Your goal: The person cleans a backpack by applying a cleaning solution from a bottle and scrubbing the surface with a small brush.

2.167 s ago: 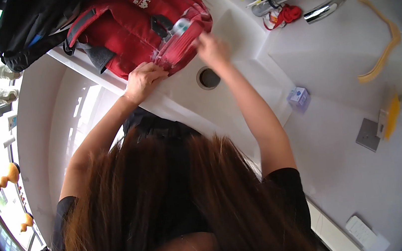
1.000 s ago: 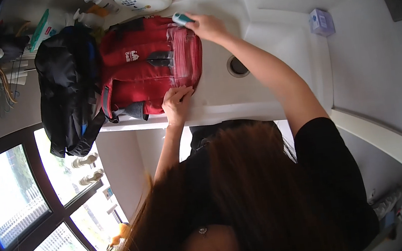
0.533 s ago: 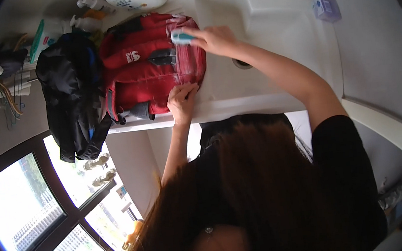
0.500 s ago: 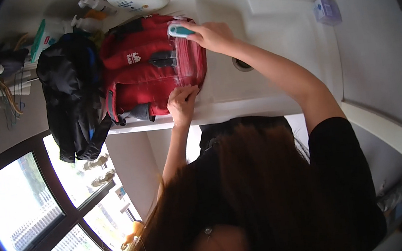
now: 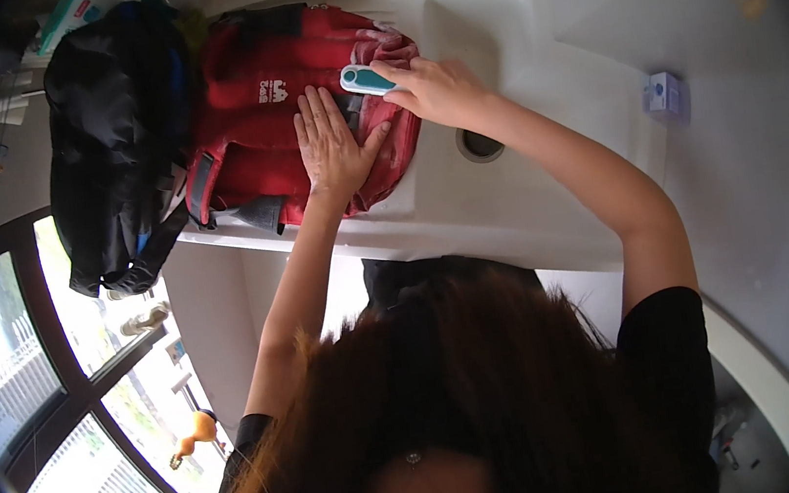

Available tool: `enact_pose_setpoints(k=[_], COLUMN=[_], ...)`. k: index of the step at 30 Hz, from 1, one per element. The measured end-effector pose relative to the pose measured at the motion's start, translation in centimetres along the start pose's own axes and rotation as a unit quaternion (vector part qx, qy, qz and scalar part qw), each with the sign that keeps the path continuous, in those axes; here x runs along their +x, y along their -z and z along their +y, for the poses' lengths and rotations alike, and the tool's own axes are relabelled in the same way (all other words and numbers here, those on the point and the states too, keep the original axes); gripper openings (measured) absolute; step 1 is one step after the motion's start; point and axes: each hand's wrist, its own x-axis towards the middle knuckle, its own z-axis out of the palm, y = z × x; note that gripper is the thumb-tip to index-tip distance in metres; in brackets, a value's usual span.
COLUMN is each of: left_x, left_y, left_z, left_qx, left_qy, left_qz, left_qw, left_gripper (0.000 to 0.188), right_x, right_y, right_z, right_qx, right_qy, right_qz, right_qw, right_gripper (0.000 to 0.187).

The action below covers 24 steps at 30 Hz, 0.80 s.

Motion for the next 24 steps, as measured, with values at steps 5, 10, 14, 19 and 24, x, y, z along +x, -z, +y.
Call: enact_pose_setpoints(k=[5, 10, 14, 19, 24], left_x=[0.5, 0.6, 0.3, -0.5, -0.7], left_y=[-0.4, -0.8, -0.7, 0.4, 0.8], left_z=[0.0, -0.6, -1.0, -2.0, -2.5], left_qx=[-0.022, -0.029, -0.043, -0.231, -0.265], left_qy=[-0.003, 0.0, -0.002, -0.166, -0.234], left_qz=[0.005, 0.024, 0.024, 0.013, -0.003], left_qw=[1.0, 0.999, 0.999, 0.958, 0.935], left_gripper=[0.103, 0.098, 0.099, 0.054, 0.047], right_x=[5.8, 10.7, 10.0, 5.8, 5.5], right_y=[-2.2, -4.2, -1.8, 6.1, 7.7], right_z=[-3.0, -6.7, -5.3, 0.7, 0.4], right_qx=[-0.048, -0.117, -0.019, 0.057, -0.003], right_qy=[0.02, 0.051, 0.009, 0.055, 0.117], right_qz=[0.014, 0.033, -0.03, -0.063, -0.164], right_qw=[0.999, 0.991, 0.999, 0.995, 0.979], right_gripper=[0.048, 0.048, 0.053, 0.056, 0.054])
